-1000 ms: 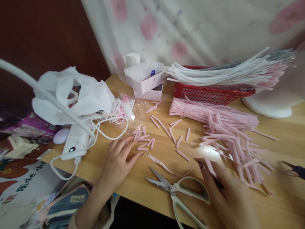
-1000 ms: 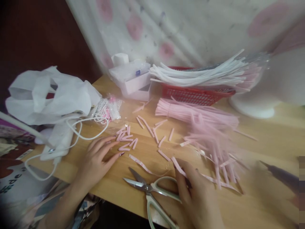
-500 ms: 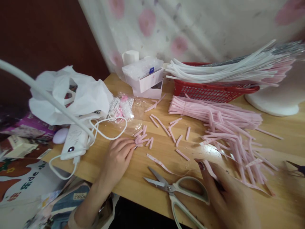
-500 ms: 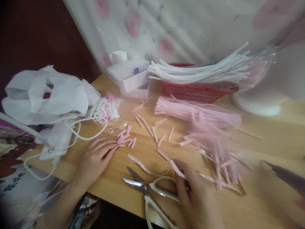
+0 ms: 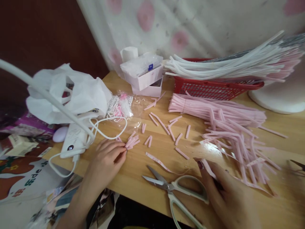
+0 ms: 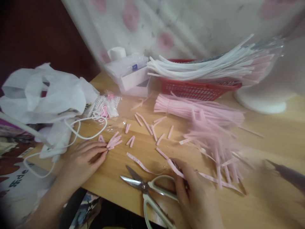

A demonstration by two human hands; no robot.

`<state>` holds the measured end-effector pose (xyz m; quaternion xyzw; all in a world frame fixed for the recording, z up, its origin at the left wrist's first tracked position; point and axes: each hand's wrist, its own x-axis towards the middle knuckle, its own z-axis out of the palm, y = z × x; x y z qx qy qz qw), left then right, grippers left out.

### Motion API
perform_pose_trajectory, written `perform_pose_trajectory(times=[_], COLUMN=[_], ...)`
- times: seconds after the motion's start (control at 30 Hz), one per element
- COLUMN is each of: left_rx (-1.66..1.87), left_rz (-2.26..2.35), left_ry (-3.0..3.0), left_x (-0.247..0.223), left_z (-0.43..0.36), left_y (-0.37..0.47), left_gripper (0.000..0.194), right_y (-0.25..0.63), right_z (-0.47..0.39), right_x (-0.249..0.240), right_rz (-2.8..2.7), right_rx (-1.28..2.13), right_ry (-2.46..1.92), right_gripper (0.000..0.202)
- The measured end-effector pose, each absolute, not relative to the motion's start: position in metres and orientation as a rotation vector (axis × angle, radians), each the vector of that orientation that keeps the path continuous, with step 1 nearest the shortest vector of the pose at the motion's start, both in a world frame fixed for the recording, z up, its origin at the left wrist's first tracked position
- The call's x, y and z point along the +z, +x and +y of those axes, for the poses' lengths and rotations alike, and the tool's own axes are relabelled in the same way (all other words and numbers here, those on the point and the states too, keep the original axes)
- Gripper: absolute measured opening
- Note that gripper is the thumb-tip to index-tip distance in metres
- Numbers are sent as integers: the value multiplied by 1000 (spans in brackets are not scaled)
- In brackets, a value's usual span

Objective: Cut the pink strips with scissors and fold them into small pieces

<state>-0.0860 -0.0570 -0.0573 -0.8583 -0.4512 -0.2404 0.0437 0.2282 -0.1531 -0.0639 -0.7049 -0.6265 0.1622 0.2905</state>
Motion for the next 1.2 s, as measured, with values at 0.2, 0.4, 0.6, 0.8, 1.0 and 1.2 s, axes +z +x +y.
perform_pose_trajectory(times=[0.2,0.4,0.6,0.8,1.0,1.2], left_rx=[-667,-754,-757,-739,-469,-416], left_rz=[-1493,-1662,-1693,-1530,-1227,-1209], left_ry=[-2573,-2510,-2592,-2719,-2940,-2919], left_x=[-45,-50,-53,-45,-64,-79], left_z=[-61,-56,-60,-66,-64,-64], left_y=[-85,-68,-71,-61,-39,-55], left_gripper=[11,9,6,27,46,48], right_y=[223,225,219,229,228,216], right_z=[-154,-154,-156,-152,-155,-156], right_x=[-63,-64,-61,-65,-58,-54], right_rz=[-1591,-1628,-1536,-1645,-1675,-1547], right_rx=[412,415,444,437,372,356], right_ry=[-1919,-1892,-1936,-1870,-1820,-1838], right_gripper=[26,26,28,25,39,31])
